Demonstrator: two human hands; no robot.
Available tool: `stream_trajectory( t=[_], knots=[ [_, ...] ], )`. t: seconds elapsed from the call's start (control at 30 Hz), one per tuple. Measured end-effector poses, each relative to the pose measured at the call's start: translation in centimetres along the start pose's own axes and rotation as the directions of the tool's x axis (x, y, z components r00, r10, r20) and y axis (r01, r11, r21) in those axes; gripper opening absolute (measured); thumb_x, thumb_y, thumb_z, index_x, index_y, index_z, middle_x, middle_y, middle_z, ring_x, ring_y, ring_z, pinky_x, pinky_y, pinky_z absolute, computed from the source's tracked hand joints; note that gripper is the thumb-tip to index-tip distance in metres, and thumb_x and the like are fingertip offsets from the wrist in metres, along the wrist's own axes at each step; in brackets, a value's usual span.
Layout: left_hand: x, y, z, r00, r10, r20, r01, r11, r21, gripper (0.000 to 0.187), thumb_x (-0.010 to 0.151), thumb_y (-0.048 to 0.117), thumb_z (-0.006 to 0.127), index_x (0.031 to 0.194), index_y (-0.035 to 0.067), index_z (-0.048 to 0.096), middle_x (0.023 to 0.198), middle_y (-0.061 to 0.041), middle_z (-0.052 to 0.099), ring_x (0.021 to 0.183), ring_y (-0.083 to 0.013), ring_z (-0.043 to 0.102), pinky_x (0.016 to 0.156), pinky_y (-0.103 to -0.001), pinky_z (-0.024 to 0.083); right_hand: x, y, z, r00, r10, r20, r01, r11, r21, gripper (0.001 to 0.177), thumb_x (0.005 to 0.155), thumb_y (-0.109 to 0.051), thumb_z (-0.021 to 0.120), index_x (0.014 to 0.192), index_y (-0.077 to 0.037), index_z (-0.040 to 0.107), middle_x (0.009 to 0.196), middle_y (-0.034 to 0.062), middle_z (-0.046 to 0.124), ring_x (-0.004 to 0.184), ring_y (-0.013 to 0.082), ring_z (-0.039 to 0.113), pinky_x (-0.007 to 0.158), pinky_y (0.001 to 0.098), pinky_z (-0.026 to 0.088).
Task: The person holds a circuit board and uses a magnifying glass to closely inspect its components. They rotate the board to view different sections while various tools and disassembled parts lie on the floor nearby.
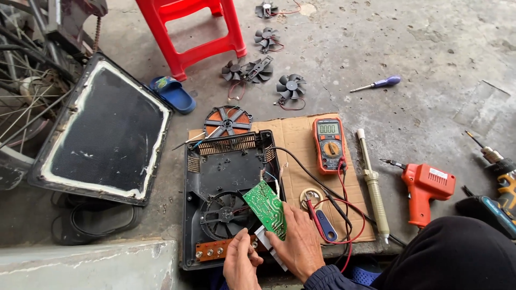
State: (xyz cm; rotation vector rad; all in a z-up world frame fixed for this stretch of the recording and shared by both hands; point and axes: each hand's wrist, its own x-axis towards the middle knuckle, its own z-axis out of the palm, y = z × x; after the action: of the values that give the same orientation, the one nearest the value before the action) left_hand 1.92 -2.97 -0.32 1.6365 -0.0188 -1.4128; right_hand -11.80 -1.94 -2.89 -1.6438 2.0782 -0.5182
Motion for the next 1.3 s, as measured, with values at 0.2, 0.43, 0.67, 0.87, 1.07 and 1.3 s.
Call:
stream_trajectory(
  t=[0.2,0.43,0.67,0.87,1.07,1.3],
  knots=[
    [-3.0,2.4,1.3,0.997,0.048,0.065,-0.068,0.937,0.342,0.041,0.098,0.028,0.079,0.135,0.013,0.09,0.068,-0.006,0.051,0.065,-0.0164,0.051,0.072,-0.035,0.054,-1.5,-0.7,-3.4,0.998,-0.008,-0.061,0.016,0.992,0.129,0.088,0.09,-0.042,0.082,0.165,-0.015,0.044,0.151,0.0119,0.065,0.132,0.0277,0.064,0.11,0.0465,0.054],
    [-5.3,4.7,3.3,0.995,-0.039,0.09,-0.019,0.823,0.568,0.049,0.092,0.039,0.082,0.133,0.015,0.094,0.078,-0.008,0.065,0.069,-0.0176,0.051,0.075,-0.031,0.049,-3.6,-0.1,-4.9,0.99,0.005,-0.138,0.039,0.948,0.317,0.077,0.085,-0.035,0.088,0.154,-0.015,0.058,0.145,0.0078,0.071,0.137,0.0257,0.065,0.112,0.0429,0.051],
    [-4.7,2.4,4.3,0.962,-0.067,0.266,-0.098,0.822,0.561,0.038,0.091,0.024,0.083,0.121,0.004,0.096,0.087,-0.008,0.077,0.065,-0.0156,0.049,0.06,-0.031,0.043,-4.5,2.5,-6.8,0.899,-0.185,-0.396,0.305,0.914,0.267,0.055,0.092,-0.032,0.085,0.141,-0.014,0.068,0.158,0.019,0.062,0.139,0.0347,0.065,0.114,0.0463,0.049],
    [-5.1,-0.5,5.2,0.961,-0.144,0.234,-0.009,0.834,0.552,0.031,0.092,0.016,0.087,0.115,-0.004,0.093,0.078,-0.011,0.064,0.061,-0.0205,0.044,0.056,-0.036,0.036,-5.9,4.7,-8.7,0.86,-0.232,-0.454,0.357,0.91,0.211,0.046,0.097,-0.031,0.082,0.14,-0.017,0.072,0.165,0.0222,0.055,0.145,0.035,0.063,0.112,0.0463,0.051],
    [-3.9,-3.3,4.5,0.928,-0.211,0.307,0.067,0.905,0.42,0.022,0.094,0.01,0.085,0.114,0.002,0.082,0.063,-0.006,0.044,0.049,-0.0166,0.036,0.047,-0.034,0.027,-7.0,5.7,-10.5,0.863,-0.241,-0.444,0.375,0.895,0.242,0.05,0.1,-0.028,0.08,0.146,-0.014,0.066,0.167,0.0236,0.055,0.148,0.036,0.062,0.116,0.0462,0.049],
    [-2.6,-3.9,2.8,0.889,-0.188,0.417,0.048,0.945,0.325,0.027,0.092,0.011,0.084,0.119,0.011,0.08,0.063,0.001,0.05,0.045,-0.0086,0.033,0.041,-0.027,0.025,-7.3,5.3,-10.1,0.862,-0.259,-0.436,0.388,0.891,0.237,0.049,0.099,-0.028,0.081,0.145,-0.016,0.067,0.168,0.023,0.053,0.15,0.0369,0.06,0.115,0.0485,0.048]
  ],
)
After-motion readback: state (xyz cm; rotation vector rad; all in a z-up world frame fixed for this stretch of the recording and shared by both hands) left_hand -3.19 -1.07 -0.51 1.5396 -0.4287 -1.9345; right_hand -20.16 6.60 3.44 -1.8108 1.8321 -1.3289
